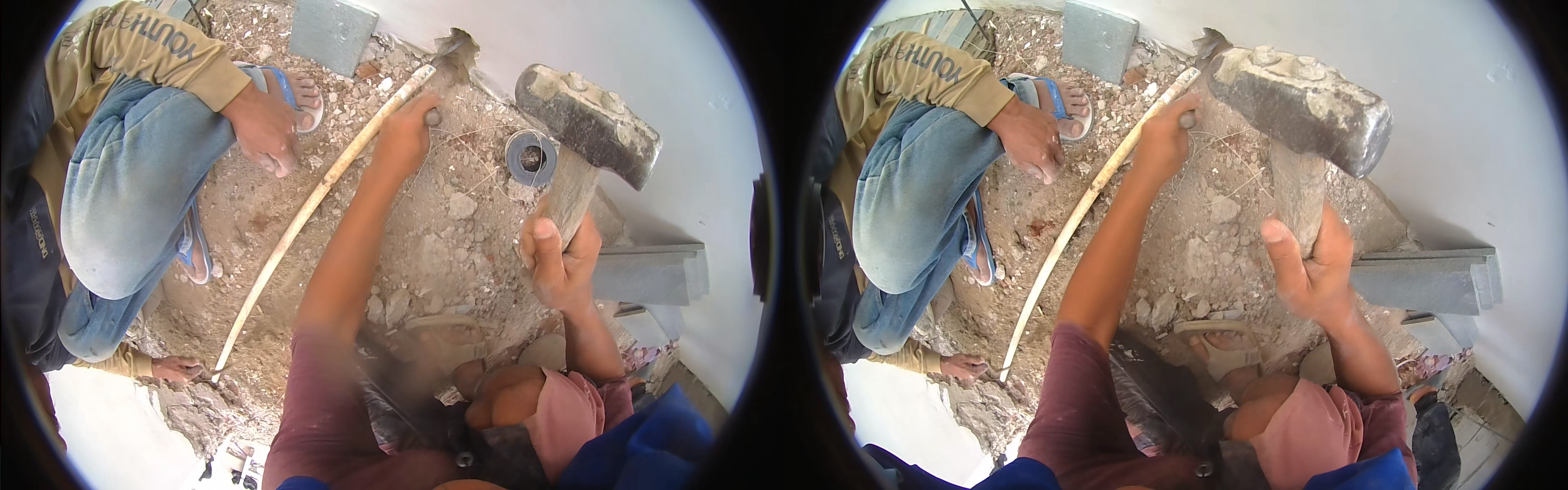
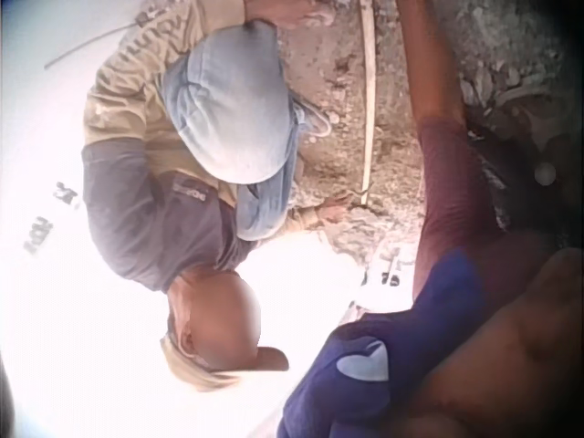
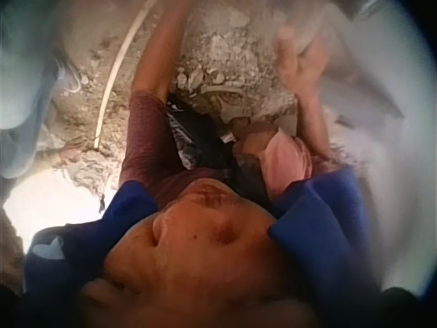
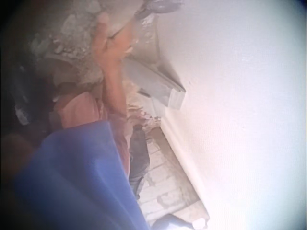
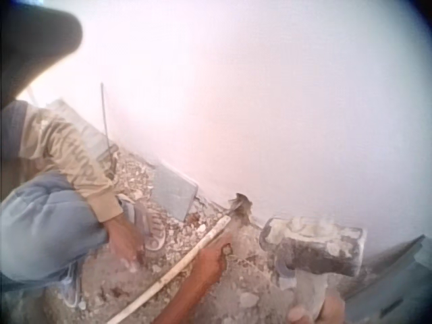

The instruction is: The person hammers nails into the ground to secure a string line, assisted by another person who holds a wooden stick. The person uses a hammer to drive nails into the dirt floor, adjusting the string tension and position as needed.

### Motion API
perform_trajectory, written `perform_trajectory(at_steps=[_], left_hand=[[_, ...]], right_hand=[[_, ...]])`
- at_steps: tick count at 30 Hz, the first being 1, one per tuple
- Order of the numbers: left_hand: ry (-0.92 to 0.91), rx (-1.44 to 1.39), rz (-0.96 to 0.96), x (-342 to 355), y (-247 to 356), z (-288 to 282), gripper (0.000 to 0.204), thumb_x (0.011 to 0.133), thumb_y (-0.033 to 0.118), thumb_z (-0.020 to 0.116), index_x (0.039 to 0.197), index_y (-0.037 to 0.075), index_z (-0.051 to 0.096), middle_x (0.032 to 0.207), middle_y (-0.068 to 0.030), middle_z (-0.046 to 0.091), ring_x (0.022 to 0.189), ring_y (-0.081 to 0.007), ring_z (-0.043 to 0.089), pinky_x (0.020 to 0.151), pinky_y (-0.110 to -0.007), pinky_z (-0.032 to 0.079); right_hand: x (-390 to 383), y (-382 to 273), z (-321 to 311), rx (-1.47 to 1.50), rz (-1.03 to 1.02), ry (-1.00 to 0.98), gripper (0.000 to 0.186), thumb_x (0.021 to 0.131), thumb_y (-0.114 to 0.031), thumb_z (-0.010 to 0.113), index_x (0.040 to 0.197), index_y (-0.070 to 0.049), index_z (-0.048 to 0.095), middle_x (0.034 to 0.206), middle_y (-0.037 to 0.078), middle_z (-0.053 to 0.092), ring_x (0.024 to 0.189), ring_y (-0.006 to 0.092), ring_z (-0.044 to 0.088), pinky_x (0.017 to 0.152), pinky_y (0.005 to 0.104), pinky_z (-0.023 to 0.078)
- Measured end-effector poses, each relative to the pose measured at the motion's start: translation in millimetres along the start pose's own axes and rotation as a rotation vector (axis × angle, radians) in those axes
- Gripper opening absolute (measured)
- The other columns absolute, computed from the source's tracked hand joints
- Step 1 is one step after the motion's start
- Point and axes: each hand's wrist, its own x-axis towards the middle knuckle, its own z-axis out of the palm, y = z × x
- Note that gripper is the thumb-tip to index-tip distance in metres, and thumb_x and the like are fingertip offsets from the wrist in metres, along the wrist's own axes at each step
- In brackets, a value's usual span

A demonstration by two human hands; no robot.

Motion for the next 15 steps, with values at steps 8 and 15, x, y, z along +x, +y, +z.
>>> perform_trajectory(at_steps=[8,15], left_hand=[[-0.161,0.254,-0.114,-76.8,-11.9,-20.6,0.033,0.096,0.004,0.065,0.127,0.015,0.065,0.131,-0.0182,0.070,0.105,-0.0419,0.072,0.091,-0.047,0.060],[-0.008,0.054,0.044,-82.0,14.6,-32.6,0.032,0.095,-0.002,0.064,0.124,0.009,0.066,0.131,-0.0174,0.071,0.109,-0.0357,0.074,0.090,-0.041,0.061]], right_hand=[[-12.7,5.6,-8.9,-0.023,-0.025,-0.037,0.028,0.110,-0.026,0.056,0.098,-0.001,0.055,0.068,-0.002,0.053,0.054,0.0050,0.043,0.049,0.0234,0.034],[-8.6,8.2,0.9,0.159,0.197,0.027,0.022,0.110,-0.022,0.057,0.106,0.000,0.057,0.069,-0.002,0.054,0.056,0.0036,0.045,0.050,0.0230,0.036]])
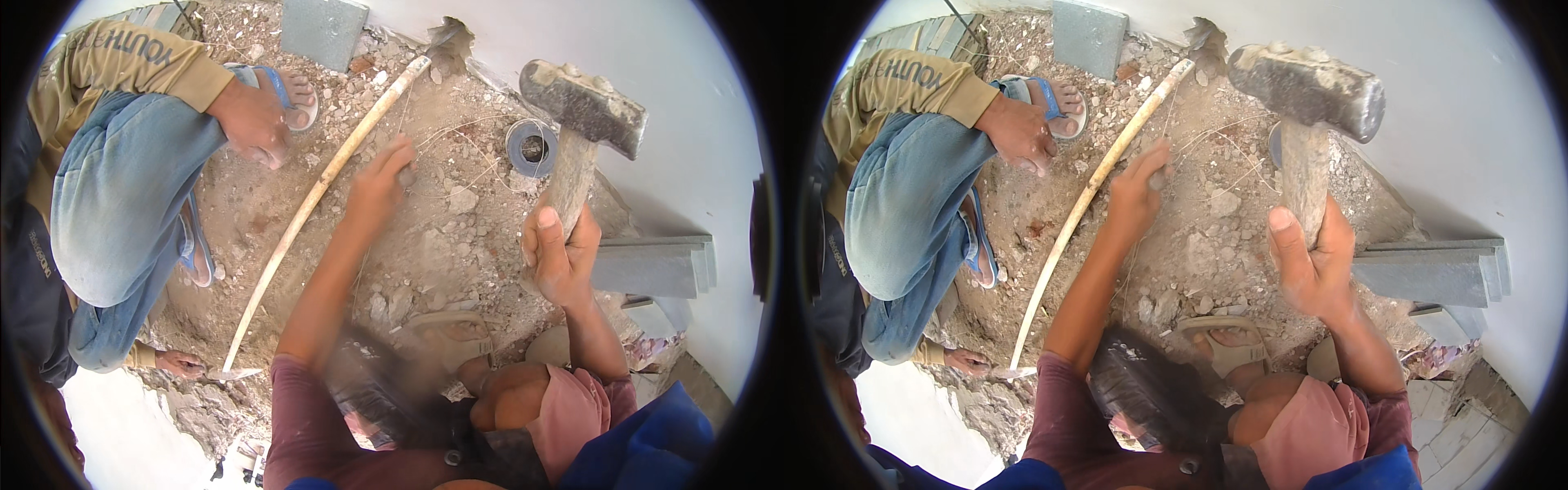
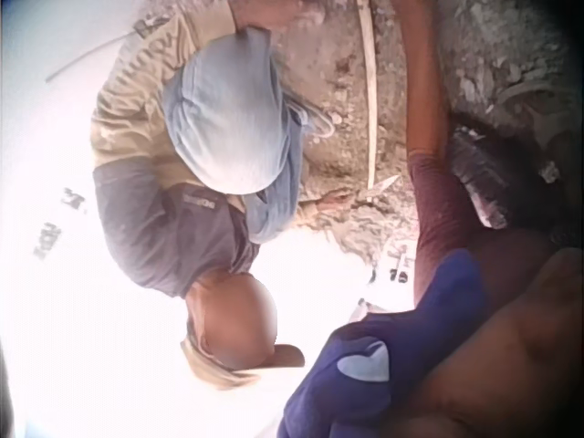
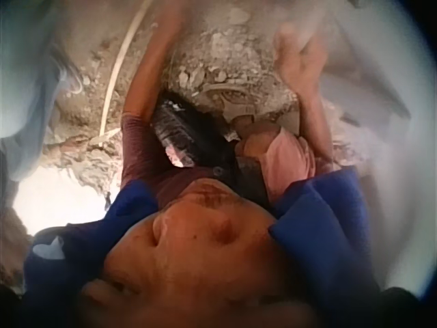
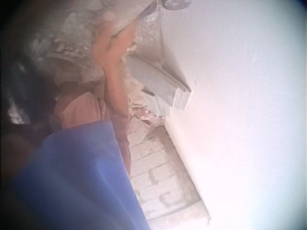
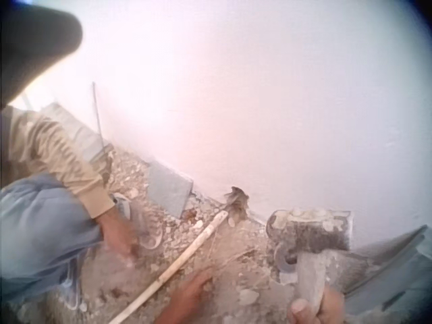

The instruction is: The person hammers nails into the ground to secure a string line, assisted by another person who holds a wooden stick. The person uses a hammer to drive nails into the dirt floor, adjusting the string tension and position as needed.

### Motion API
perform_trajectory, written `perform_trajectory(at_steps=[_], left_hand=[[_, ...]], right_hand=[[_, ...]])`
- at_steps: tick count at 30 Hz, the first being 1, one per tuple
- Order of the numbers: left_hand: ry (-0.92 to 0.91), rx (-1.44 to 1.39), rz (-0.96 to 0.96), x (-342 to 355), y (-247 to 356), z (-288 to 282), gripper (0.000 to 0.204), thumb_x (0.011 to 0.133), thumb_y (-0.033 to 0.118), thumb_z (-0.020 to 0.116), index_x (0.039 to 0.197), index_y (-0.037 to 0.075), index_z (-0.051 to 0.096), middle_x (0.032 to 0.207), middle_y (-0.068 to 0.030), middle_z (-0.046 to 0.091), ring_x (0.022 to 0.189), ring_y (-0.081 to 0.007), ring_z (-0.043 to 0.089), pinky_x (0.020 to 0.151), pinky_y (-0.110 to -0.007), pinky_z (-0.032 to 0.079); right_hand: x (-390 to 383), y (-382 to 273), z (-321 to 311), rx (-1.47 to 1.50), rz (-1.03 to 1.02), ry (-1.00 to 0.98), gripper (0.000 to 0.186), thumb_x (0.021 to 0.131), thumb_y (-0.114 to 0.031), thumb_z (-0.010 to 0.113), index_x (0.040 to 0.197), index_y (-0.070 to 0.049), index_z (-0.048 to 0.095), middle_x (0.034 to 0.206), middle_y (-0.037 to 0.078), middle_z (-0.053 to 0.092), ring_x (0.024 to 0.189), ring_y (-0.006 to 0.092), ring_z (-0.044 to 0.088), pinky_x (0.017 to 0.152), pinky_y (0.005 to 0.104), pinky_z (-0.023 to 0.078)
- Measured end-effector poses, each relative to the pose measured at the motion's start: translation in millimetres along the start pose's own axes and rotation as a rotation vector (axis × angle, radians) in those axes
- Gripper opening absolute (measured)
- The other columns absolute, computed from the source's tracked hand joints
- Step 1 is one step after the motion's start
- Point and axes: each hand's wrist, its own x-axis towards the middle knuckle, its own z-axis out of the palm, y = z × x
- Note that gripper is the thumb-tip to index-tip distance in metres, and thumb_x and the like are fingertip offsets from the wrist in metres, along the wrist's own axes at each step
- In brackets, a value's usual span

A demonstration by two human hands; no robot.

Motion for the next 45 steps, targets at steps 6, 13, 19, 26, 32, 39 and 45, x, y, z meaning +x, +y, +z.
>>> perform_trajectory(at_steps=[6,13,19,26,32,39,45], left_hand=[[0.003,0.012,0.105,112.7,-14.6,61.4,0.026,0.096,0.006,0.066,0.122,0.011,0.067,0.134,-0.0143,0.070,0.111,-0.0360,0.073,0.090,-0.044,0.062],[-0.097,0.260,-0.090,76.4,-31.8,37.5,0.028,0.099,0.007,0.060,0.124,0.016,0.065,0.124,-0.0166,0.072,0.100,-0.0399,0.073,0.085,-0.049,0.060],[-0.408,0.359,-0.312,11.1,23.1,-3.9,0.028,0.099,0.004,0.058,0.124,0.014,0.062,0.112,-0.0164,0.074,0.098,-0.0364,0.074,0.084,-0.047,0.059],[0.071,0.126,-0.013,59.8,-0.7,21.0,0.035,0.094,-0.002,0.058,0.125,0.015,0.062,0.123,-0.0153,0.073,0.099,-0.0382,0.073,0.084,-0.047,0.059],[0.046,0.152,-0.130,49.4,-23.1,47.4,0.021,0.101,0.006,0.060,0.120,0.013,0.065,0.107,-0.0146,0.075,0.090,-0.0348,0.075,0.078,-0.044,0.059],[-0.123,0.061,-0.525,-28.2,3.8,-15.5,0.020,0.102,0.003,0.063,0.121,0.010,0.067,0.085,-0.0149,0.075,0.077,-0.0292,0.075,0.070,-0.037,0.057],[0.245,-0.204,-0.088,21.2,-13.3,27.2,0.026,0.098,-0.001,0.062,0.122,0.009,0.066,0.103,-0.0199,0.074,0.086,-0.0311,0.074,0.076,-0.041,0.058]], right_hand=[[-1.3,0.1,-3.3,0.026,-0.015,-0.004,0.019,0.108,-0.018,0.061,0.110,0.000,0.059,0.075,-0.002,0.058,0.062,0.0038,0.048,0.054,0.0234,0.039],[-8.2,5.2,-12.1,-0.109,-0.107,-0.066,0.025,0.110,-0.024,0.058,0.101,-0.001,0.055,0.068,0.001,0.054,0.053,0.0054,0.045,0.048,0.0235,0.036],[-1.9,6.0,-8.6,-0.076,-0.068,-0.067,0.025,0.109,-0.024,0.059,0.101,-0.001,0.055,0.069,0.000,0.054,0.054,0.0053,0.046,0.048,0.0233,0.036],[-2.0,-0.1,-0.5,-0.026,-0.076,-0.046,0.024,0.109,-0.023,0.059,0.102,-0.001,0.055,0.069,0.001,0.055,0.054,0.0054,0.046,0.048,0.0235,0.037],[-7.8,-3.6,-8.0,-0.046,-0.064,-0.068,0.025,0.109,-0.024,0.060,0.101,-0.001,0.055,0.069,0.000,0.054,0.054,0.0053,0.046,0.048,0.0237,0.037],[-9.5,4.8,-7.6,0.001,-0.036,-0.049,0.024,0.108,-0.024,0.062,0.102,-0.001,0.055,0.068,0.000,0.053,0.053,0.0047,0.046,0.047,0.0237,0.037],[-9.8,1.3,-2.3,0.005,-0.090,-0.089,0.025,0.107,-0.025,0.063,0.101,-0.001,0.056,0.067,-0.001,0.053,0.053,0.0044,0.046,0.047,0.0229,0.036]])
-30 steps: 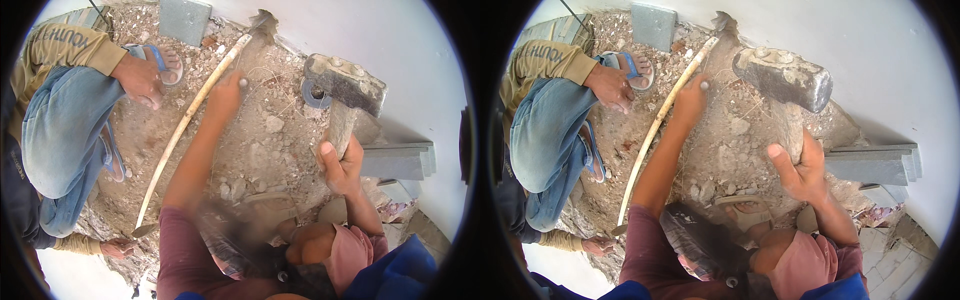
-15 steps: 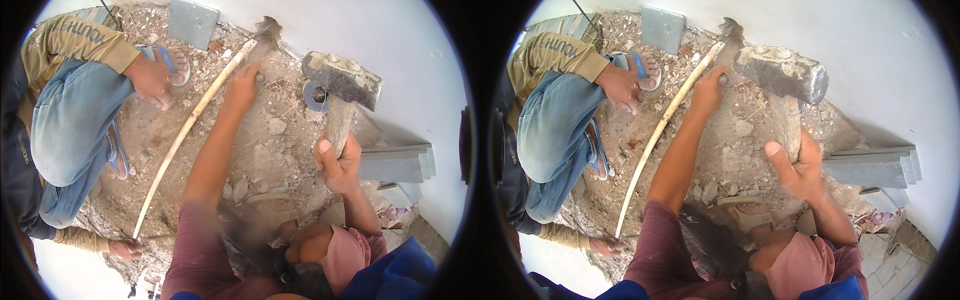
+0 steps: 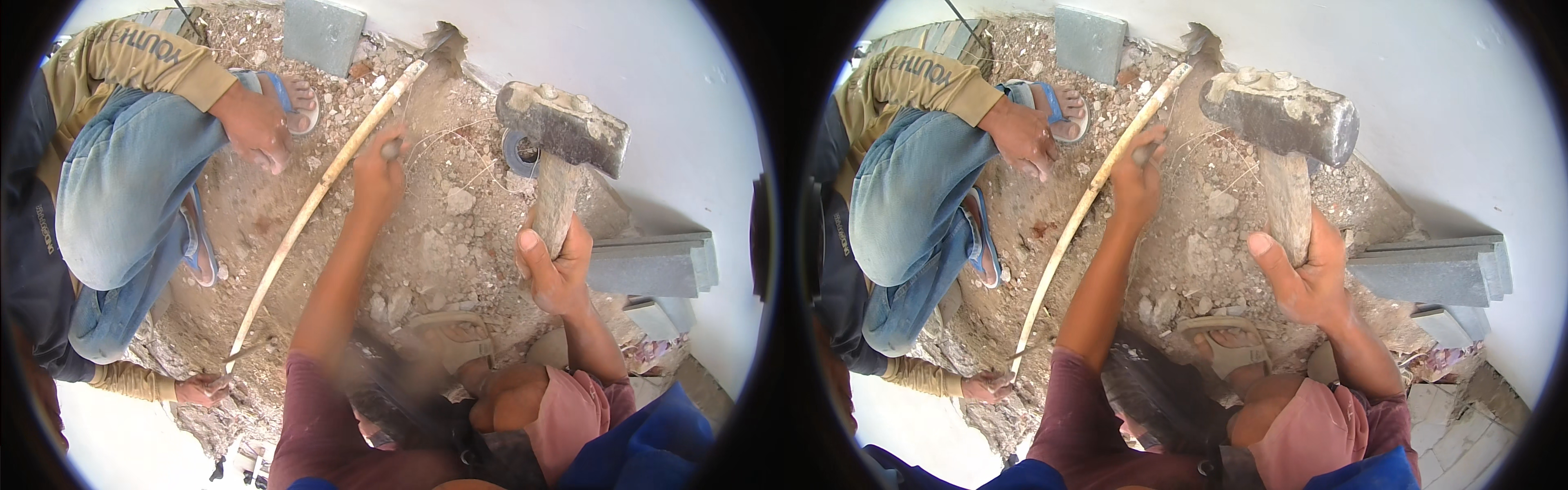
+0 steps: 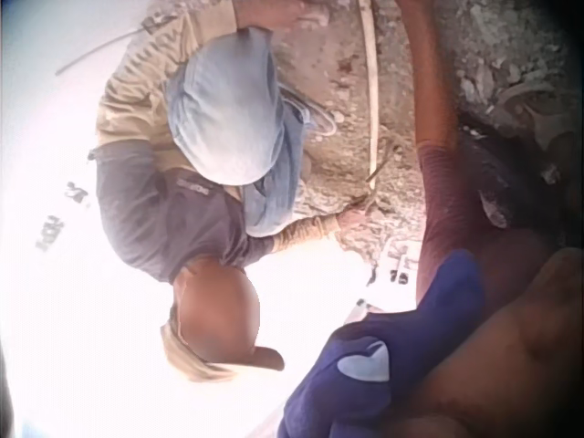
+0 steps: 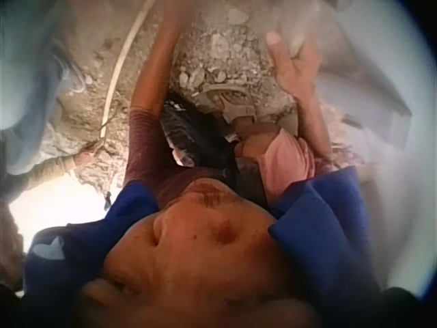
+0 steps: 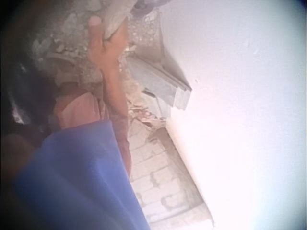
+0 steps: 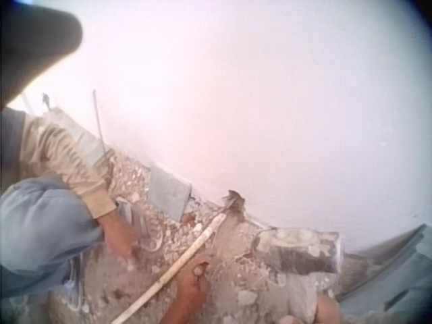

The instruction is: The person hammers nails into the ground to secure a string line, assisted by another person who holds a wooden stick. The person uses a hammer to drive nails into the dirt floor, adjusting the string tension and position as needed.

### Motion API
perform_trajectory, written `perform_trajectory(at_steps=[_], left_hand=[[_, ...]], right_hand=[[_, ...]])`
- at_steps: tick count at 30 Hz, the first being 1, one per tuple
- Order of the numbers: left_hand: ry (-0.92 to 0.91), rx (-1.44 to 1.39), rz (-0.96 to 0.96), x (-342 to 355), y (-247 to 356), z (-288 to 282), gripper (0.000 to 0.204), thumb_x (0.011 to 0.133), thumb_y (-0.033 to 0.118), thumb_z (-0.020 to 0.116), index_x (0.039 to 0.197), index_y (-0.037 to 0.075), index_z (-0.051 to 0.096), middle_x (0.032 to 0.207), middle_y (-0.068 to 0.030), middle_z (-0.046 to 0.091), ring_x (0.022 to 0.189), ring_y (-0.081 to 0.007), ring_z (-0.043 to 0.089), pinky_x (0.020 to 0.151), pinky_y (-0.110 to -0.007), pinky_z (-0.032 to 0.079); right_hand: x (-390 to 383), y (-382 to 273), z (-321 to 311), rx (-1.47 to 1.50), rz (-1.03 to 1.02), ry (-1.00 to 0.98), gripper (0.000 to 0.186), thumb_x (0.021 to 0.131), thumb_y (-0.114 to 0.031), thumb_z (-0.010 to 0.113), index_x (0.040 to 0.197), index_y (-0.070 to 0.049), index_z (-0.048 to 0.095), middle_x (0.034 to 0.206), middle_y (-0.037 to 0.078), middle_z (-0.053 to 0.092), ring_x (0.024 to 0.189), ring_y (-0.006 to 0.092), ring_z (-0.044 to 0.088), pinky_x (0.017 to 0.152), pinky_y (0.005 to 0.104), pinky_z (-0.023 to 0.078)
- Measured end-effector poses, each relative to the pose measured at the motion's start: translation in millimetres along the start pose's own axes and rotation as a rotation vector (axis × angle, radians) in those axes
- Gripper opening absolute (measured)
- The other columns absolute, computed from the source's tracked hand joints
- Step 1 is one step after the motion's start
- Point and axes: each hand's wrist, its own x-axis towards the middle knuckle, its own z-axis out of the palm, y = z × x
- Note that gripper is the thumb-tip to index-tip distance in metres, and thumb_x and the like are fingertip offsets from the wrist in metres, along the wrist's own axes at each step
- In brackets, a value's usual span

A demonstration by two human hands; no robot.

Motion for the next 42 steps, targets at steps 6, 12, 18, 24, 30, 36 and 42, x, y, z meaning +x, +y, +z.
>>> perform_trajectory(at_steps=[6,12,18,24,30,36,42], left_hand=[[-0.276,0.429,-0.136,17.5,6.0,7.6,0.024,0.102,0.007,0.057,0.124,0.014,0.066,0.106,-0.0204,0.074,0.091,-0.0394,0.073,0.082,-0.046,0.057],[-0.384,0.251,-0.330,-105.6,79.4,-70.4,0.019,0.097,0.006,0.066,0.115,0.009,0.067,0.103,-0.0205,0.073,0.092,-0.0408,0.071,0.080,-0.047,0.056],[-0.663,0.120,-0.230,-158.4,165.1,-78.8,0.026,0.092,0.002,0.067,0.117,0.004,0.063,0.113,-0.0208,0.069,0.102,-0.0446,0.067,0.089,-0.048,0.055],[-0.640,-0.036,-0.289,-191.4,204.2,-43.8,0.029,0.086,0.006,0.070,0.114,0.006,0.063,0.105,-0.0204,0.068,0.099,-0.0441,0.067,0.086,-0.050,0.054],[-0.520,0.115,-0.351,-224.2,198.3,-76.9,0.021,0.085,0.008,0.072,0.106,0.009,0.070,0.092,-0.0154,0.071,0.086,-0.0398,0.072,0.074,-0.045,0.058],[-0.106,0.511,-0.538,-245.2,147.1,-125.0,0.038,0.088,0.015,0.071,0.126,0.010,0.070,0.134,-0.0181,0.066,0.100,-0.0410,0.072,0.082,-0.048,0.059],[-0.164,0.555,-0.676,-250.2,130.3,-103.8,0.041,0.097,0.023,0.069,0.134,0.006,0.066,0.137,-0.0228,0.065,0.108,-0.0449,0.070,0.089,-0.049,0.057]], right_hand=[[-6.7,0.3,-13.5,-0.216,-0.001,-0.027,0.028,0.103,-0.024,0.067,0.113,0.001,0.061,0.074,0.005,0.060,0.063,0.0097,0.054,0.058,0.0283,0.044],[-84.3,56.1,-63.1,-0.761,0.066,-0.089,0.038,0.096,-0.028,0.077,0.115,0.002,0.064,0.077,0.015,0.065,0.064,0.0267,0.064,0.062,0.0373,0.050],[-72.8,43.5,-51.2,-0.991,-0.168,-0.164,0.037,0.089,-0.024,0.082,0.111,0.002,0.067,0.098,0.021,0.070,0.091,0.0362,0.067,0.083,0.0464,0.053],[78.3,43.4,67.9,-0.649,-0.282,-0.332,0.039,0.103,-0.031,0.066,0.123,0.002,0.066,0.124,0.026,0.068,0.119,0.0412,0.064,0.103,0.0484,0.050],[112.5,130.0,153.1,-0.995,-0.411,-0.406,0.045,0.102,-0.033,0.064,0.133,0.000,0.060,0.131,0.026,0.065,0.134,0.0403,0.056,0.114,0.0503,0.043],[104.3,99.4,109.6,-1.110,-0.133,-0.572,0.044,0.101,-0.032,0.065,0.130,0.000,0.061,0.125,0.026,0.067,0.130,0.0402,0.058,0.111,0.0537,0.043],[136.1,131.1,148.6,-0.749,-0.055,-0.154,0.062,0.098,-0.040,0.066,0.134,0.010,0.055,0.136,0.030,0.060,0.133,0.0455,0.054,0.119,0.0537,0.034]])
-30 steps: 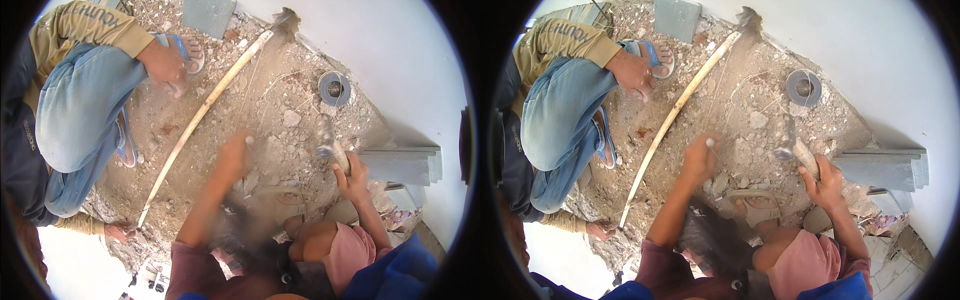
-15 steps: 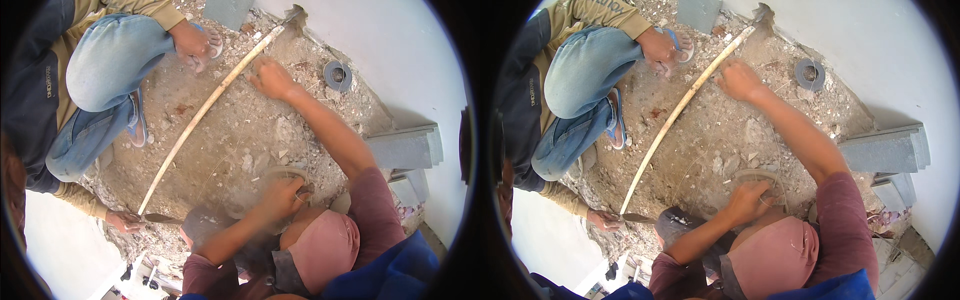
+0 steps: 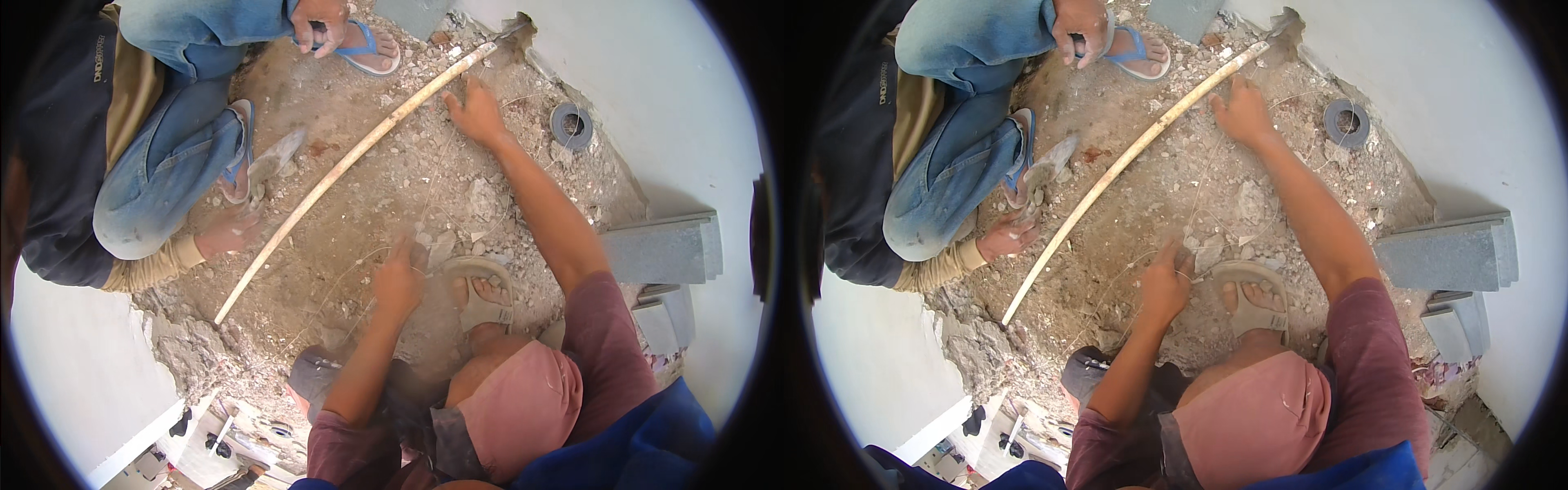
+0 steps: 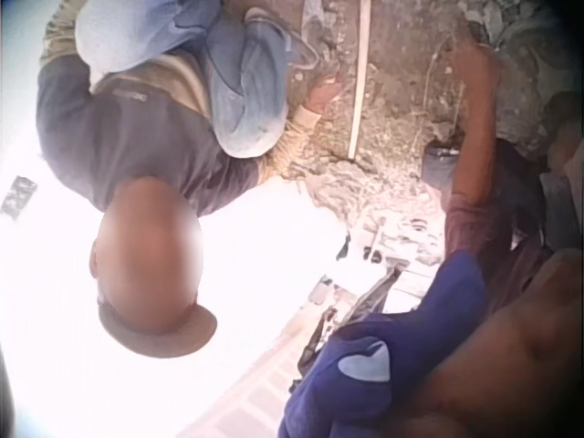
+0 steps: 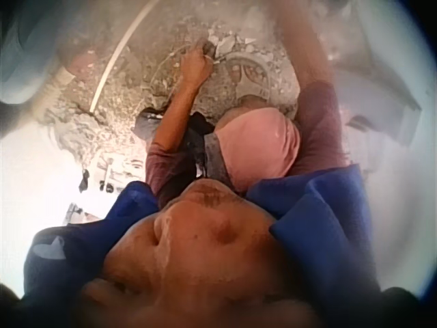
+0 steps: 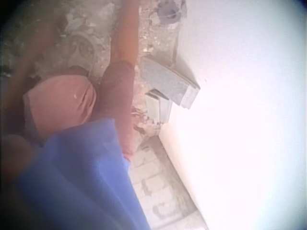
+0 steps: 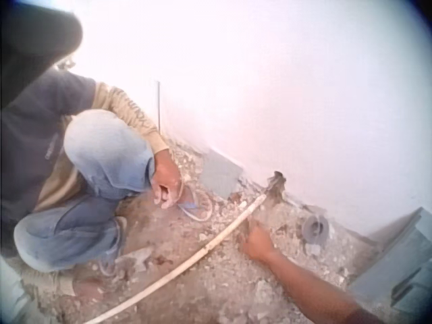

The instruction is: The person hammers nails into the ground to secure a string line, assisted by another person who holds a wooden stick. The person uses a hammer to drive nails into the dirt floor, adjusting the string tension and position as needed.

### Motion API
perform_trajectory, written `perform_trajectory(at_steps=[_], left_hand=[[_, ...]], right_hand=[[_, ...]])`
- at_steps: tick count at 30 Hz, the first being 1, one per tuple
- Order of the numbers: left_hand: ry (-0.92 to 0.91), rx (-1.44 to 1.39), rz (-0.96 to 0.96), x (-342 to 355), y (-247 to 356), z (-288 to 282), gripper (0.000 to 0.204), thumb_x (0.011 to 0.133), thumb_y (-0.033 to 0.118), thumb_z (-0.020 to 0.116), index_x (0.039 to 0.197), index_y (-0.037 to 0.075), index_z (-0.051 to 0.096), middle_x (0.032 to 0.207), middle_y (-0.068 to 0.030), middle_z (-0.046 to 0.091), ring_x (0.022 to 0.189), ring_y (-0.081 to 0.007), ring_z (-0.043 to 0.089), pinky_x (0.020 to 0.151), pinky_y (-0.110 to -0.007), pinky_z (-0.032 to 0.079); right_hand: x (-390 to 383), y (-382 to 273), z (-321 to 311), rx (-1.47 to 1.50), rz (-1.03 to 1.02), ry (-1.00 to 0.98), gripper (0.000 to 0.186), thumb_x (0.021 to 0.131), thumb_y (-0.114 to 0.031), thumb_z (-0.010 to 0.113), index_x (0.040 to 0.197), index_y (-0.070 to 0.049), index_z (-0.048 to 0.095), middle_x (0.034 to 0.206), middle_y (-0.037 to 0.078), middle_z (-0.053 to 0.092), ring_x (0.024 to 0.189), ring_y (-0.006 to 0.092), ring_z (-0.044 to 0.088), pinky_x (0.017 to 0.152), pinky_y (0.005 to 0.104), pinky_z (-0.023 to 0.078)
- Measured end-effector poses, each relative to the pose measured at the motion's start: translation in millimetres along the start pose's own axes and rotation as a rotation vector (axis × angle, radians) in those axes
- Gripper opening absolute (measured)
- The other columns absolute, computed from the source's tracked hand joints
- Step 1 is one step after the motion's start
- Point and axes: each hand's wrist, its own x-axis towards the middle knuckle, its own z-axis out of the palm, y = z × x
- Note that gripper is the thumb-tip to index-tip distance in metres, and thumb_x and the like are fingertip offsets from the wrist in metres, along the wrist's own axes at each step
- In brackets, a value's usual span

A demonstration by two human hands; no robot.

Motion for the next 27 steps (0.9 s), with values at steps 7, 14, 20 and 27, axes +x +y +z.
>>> perform_trajectory(at_steps=[7,14,20,27], left_hand=[[-0.093,-0.153,-0.100,-12.6,17.5,-11.4,0.041,0.099,0.025,0.068,0.132,0.001,0.066,0.105,-0.0274,0.074,0.098,-0.0476,0.072,0.085,-0.051,0.056],[-0.055,-0.180,-0.087,-18.6,19.2,-11.8,0.034,0.100,0.025,0.067,0.125,0.002,0.068,0.107,-0.0231,0.075,0.096,-0.0458,0.072,0.083,-0.052,0.057],[-0.042,-0.134,-0.044,-18.4,10.0,-11.2,0.037,0.100,0.022,0.067,0.127,-0.003,0.066,0.107,-0.0266,0.074,0.096,-0.0464,0.072,0.082,-0.052,0.057],[-0.075,-0.070,-0.047,-23.1,11.6,-9.3,0.042,0.098,0.022,0.068,0.133,-0.001,0.063,0.101,-0.0279,0.074,0.089,-0.0483,0.072,0.077,-0.055,0.057]], right_hand=[[19.5,-14.8,38.1,-0.273,0.171,0.014,0.107,0.094,-0.069,0.059,0.151,0.019,0.035,0.160,0.038,0.033,0.153,0.0463,0.029,0.128,0.0489,0.023],[-33.8,-30.1,24.0,-0.223,-0.051,-0.131,0.103,0.093,-0.072,0.060,0.150,0.012,0.041,0.152,0.035,0.044,0.148,0.0452,0.036,0.122,0.0505,0.032],[-57.8,-41.4,16.0,0.079,-0.074,-0.240,0.095,0.096,-0.067,0.060,0.147,0.012,0.043,0.156,0.037,0.040,0.149,0.0489,0.035,0.124,0.0517,0.029],[-49.3,-38.6,49.5,-0.355,0.026,-0.069,0.108,0.096,-0.071,0.055,0.150,0.021,0.034,0.161,0.040,0.031,0.152,0.0554,0.027,0.127,0.0535,0.023]])
